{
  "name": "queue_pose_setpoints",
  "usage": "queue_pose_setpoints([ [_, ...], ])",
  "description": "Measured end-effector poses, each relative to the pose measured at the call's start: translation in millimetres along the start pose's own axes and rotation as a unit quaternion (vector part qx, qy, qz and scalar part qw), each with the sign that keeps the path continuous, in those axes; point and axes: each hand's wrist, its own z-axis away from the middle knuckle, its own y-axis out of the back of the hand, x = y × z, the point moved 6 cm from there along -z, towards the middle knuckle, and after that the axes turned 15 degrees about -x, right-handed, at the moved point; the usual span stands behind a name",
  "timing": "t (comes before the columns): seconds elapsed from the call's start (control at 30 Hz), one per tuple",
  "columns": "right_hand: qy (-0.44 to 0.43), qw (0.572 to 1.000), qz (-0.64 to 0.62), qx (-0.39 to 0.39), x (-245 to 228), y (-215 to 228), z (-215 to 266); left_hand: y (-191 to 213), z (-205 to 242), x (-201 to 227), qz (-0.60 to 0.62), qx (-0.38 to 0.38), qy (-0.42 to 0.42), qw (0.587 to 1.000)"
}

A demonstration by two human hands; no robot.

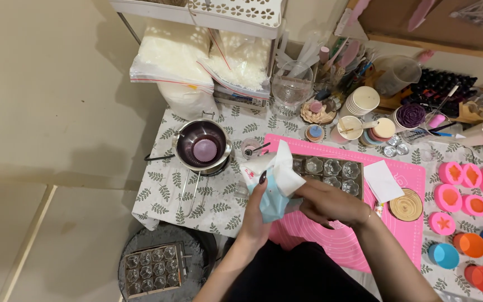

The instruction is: Cleaning the interiors of small metal candle containers with a cloth and preparing them with labels and adhesive.

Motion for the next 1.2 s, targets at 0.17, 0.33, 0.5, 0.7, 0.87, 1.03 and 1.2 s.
queue_pose_setpoints([
  [0.17,0.095,0.987,-0.015,-0.127,16,0,-1,24,-4,-22,-0.016,0.01,-0.012,1.0],
  [0.33,0.065,0.995,0.075,0.033,10,26,-10,32,7,-33,-0.016,-0.026,-0.025,0.999],
  [0.5,0.224,0.932,-0.19,0.213,-33,84,-34,60,44,-24,-0.082,0.037,0.047,0.995],
  [0.7,0.303,0.814,-0.496,-0.028,-45,116,-206,101,81,-14,-0.075,0.086,0.04,0.993],
  [0.87,0.361,0.744,-0.556,0.081,-27,137,-310,111,88,-2,-0.065,0.086,0.033,0.994],
  [1.03,0.344,0.718,-0.573,0.191,7,167,-357,123,100,2,-0.025,0.068,0.007,0.997],
  [1.2,0.303,0.774,-0.548,0.094,43,234,-416,128,111,15,-0.077,0.086,0.021,0.993],
])
